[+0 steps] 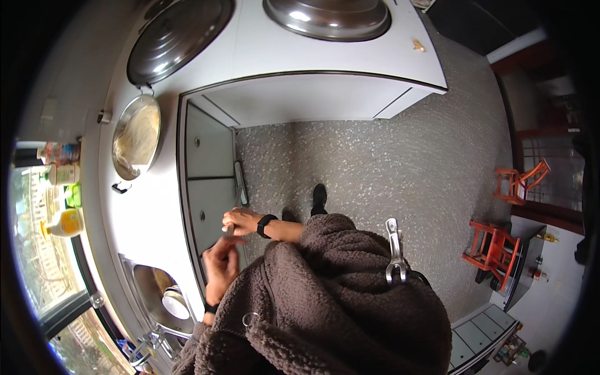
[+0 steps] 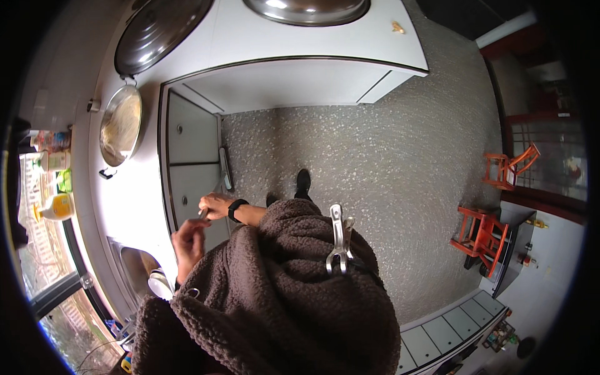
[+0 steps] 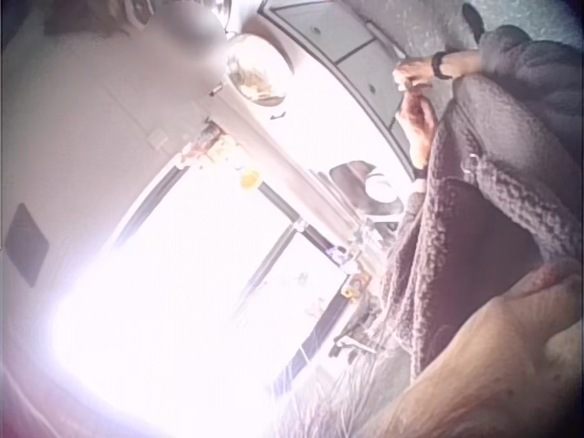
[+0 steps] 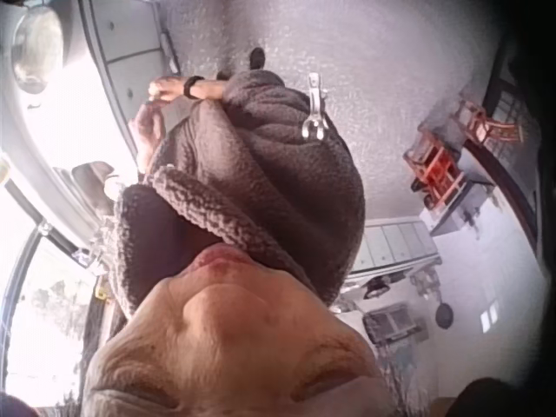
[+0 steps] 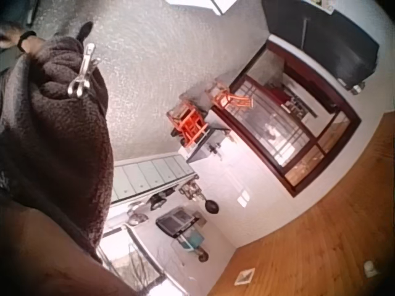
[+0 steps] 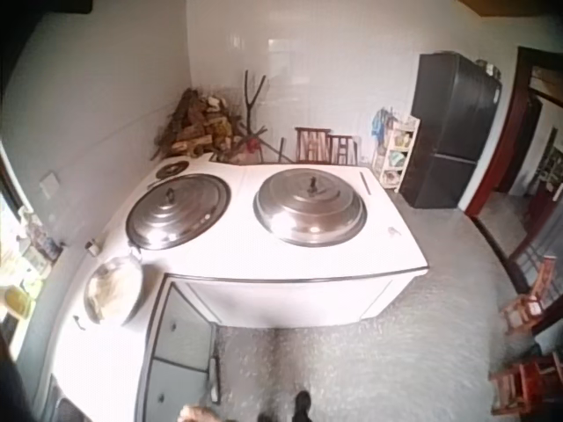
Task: The person sweeps the floor with a broom in a dining area and kitchen. They move a wooden chair to access a cluttered corner and continue sweeping around furniture and appliances.
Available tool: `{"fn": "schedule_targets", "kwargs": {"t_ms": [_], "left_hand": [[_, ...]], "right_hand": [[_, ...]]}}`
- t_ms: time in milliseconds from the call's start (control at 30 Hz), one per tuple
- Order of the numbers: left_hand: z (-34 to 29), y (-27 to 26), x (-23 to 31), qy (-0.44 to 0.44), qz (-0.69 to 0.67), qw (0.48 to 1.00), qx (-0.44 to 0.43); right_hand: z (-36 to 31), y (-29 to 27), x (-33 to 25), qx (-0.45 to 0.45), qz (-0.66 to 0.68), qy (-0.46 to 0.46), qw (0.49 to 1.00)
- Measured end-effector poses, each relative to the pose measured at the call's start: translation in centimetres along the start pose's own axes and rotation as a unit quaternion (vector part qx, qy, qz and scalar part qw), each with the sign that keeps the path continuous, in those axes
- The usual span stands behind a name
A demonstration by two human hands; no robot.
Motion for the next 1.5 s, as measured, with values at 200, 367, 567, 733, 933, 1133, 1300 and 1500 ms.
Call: {"fn": "schedule_targets", "kwargs": {"t_ms": [200, 367, 567, 733, 933, 1133, 1300, 1500], "left_hand": [[0.3, 3.6, -2.3, 0.003, -0.059, 0.994, -0.091], [2.7, 9.1, -3.4, 0.075, -0.074, 0.981, -0.161], [6.9, 16.8, -4.2, 0.061, -0.175, 0.953, -0.239], [9.1, 22.8, -1.6, 0.049, -0.172, 0.942, -0.285], [8.5, 26.5, 6.1, 0.087, -0.183, 0.916, -0.347], [6.8, 29.7, 14.4, 0.134, -0.313, 0.835, -0.432], [3.8, 37.3, 15.1, 0.0, -0.28, 0.805, -0.524], [-2.6, 46.2, 10.2, 0.029, -0.065, 0.685, -0.725]], "right_hand": [[-6.3, -2.2, 3.5, 0.066, -0.022, 0.046, 0.997], [-12.3, -9.7, 5.9, 0.143, -0.133, 0.152, 0.969], [-16.4, -16.8, 9.7, 0.177, -0.236, 0.31, 0.904], [-19.2, -22.8, 11.1, 0.169, -0.24, 0.468, 0.834], [-22.7, -27.8, 6.7, 0.39, -0.241, 0.345, 0.819], [-28.1, -28.8, -0.9, 0.485, -0.224, 0.417, 0.735], [-35.7, -25.4, -1.4, 0.51, -0.184, 0.533, 0.65], [-44.2, -16.3, 2.7, 0.599, -0.056, 0.59, 0.539]]}}
Point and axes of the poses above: each hand's wrist, its own z-axis towards the middle knuckle, its own y-axis out of the palm, x = y × z, the point moved 2 cm from there along z, towards the middle knuckle, and after that the axes turned 9 degrees about x, right-handed, at the moved point
